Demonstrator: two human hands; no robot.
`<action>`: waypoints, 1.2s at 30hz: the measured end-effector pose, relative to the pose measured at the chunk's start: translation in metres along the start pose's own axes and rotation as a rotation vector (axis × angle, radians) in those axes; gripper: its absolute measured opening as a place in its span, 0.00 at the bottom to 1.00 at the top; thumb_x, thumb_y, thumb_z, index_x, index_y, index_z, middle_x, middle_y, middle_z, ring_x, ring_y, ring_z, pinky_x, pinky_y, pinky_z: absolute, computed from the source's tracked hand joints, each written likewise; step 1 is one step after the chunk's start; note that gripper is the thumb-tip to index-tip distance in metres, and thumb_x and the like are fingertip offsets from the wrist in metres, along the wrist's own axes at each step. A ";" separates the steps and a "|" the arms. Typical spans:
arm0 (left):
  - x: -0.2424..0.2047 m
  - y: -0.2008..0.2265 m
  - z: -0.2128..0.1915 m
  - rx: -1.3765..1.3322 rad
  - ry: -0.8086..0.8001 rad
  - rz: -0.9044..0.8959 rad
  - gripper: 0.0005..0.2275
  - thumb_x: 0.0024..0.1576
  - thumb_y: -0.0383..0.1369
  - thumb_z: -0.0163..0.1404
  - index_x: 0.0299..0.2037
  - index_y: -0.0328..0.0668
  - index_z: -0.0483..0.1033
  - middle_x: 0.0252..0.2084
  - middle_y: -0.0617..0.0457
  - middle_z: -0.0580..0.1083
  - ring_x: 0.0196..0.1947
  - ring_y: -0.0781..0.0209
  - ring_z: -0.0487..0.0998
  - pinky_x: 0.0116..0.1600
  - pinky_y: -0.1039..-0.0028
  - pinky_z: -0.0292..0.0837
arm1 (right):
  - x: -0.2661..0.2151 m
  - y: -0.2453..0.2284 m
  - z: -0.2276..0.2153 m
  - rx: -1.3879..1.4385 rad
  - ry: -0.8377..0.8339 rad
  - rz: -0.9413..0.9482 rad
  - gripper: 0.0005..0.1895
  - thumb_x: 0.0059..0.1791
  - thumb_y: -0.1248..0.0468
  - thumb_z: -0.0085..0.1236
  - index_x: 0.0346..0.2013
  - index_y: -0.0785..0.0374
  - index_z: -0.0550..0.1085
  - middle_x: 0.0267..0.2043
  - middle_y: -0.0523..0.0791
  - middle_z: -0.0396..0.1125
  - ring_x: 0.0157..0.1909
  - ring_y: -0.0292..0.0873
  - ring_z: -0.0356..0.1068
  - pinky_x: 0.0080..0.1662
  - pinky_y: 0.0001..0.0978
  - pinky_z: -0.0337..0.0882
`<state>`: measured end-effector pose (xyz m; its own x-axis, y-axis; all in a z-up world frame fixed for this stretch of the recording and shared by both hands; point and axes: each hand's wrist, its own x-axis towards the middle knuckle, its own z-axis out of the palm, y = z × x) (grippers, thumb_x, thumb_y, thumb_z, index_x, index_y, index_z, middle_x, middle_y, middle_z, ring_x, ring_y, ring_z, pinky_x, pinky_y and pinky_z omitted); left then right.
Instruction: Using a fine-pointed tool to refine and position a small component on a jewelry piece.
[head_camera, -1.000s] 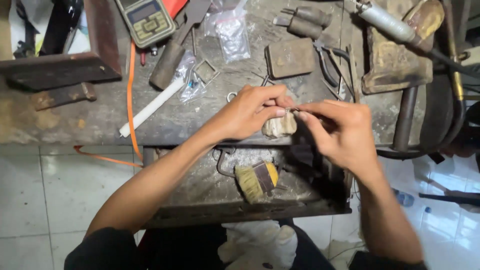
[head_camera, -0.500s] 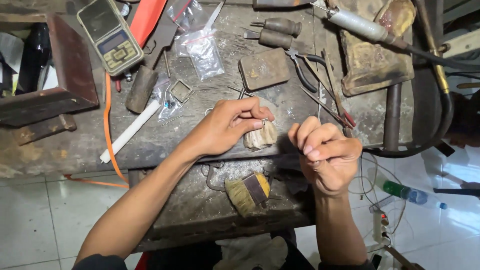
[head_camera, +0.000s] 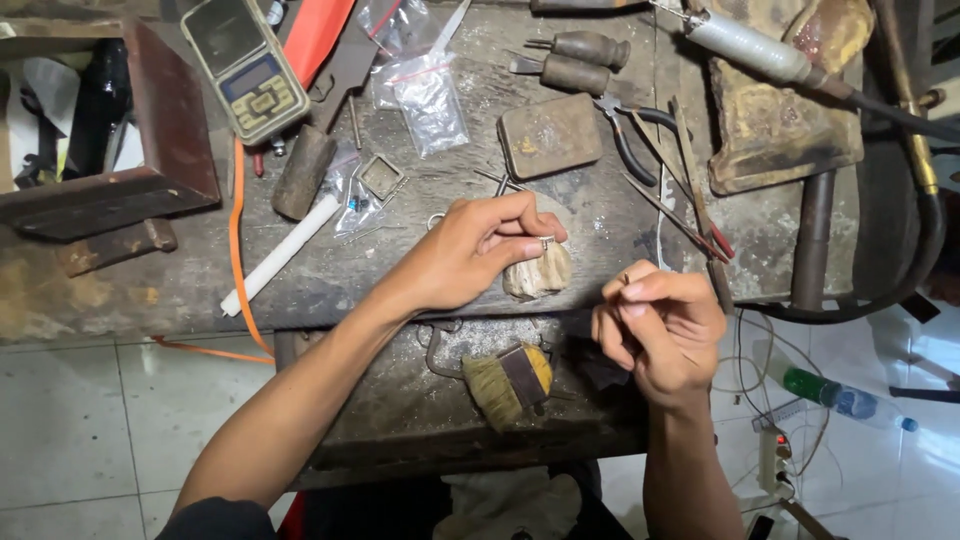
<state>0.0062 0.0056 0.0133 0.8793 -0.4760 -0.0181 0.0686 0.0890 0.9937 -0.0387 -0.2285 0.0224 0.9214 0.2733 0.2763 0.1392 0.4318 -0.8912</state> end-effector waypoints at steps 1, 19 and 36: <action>-0.001 0.001 0.000 0.001 0.004 -0.002 0.03 0.61 0.23 0.49 0.41 0.28 0.72 0.54 0.26 0.74 0.60 0.35 0.73 0.59 0.53 0.75 | -0.005 0.004 -0.006 0.003 -0.002 0.002 0.08 0.54 0.81 0.38 0.46 0.75 0.64 0.31 0.56 0.57 0.14 0.34 0.57 0.17 0.19 0.60; -0.001 0.011 0.000 0.110 0.002 0.008 0.07 0.65 0.27 0.42 0.47 0.32 0.71 0.41 0.31 0.80 0.58 0.33 0.76 0.60 0.42 0.68 | -0.010 0.018 -0.019 -0.252 0.133 0.090 0.08 0.56 0.77 0.41 0.50 0.77 0.62 0.28 0.54 0.62 0.08 0.34 0.59 0.15 0.24 0.60; 0.002 0.019 0.001 0.128 0.028 -0.030 0.07 0.65 0.26 0.42 0.48 0.33 0.72 0.39 0.34 0.81 0.49 0.36 0.81 0.60 0.39 0.67 | -0.013 0.023 -0.021 -0.274 0.131 0.140 0.08 0.55 0.78 0.45 0.49 0.78 0.63 0.27 0.55 0.64 0.08 0.35 0.59 0.14 0.24 0.59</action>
<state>0.0088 0.0058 0.0326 0.8906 -0.4522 -0.0494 0.0362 -0.0378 0.9986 -0.0400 -0.2400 -0.0091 0.9747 0.1934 0.1119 0.0842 0.1460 -0.9857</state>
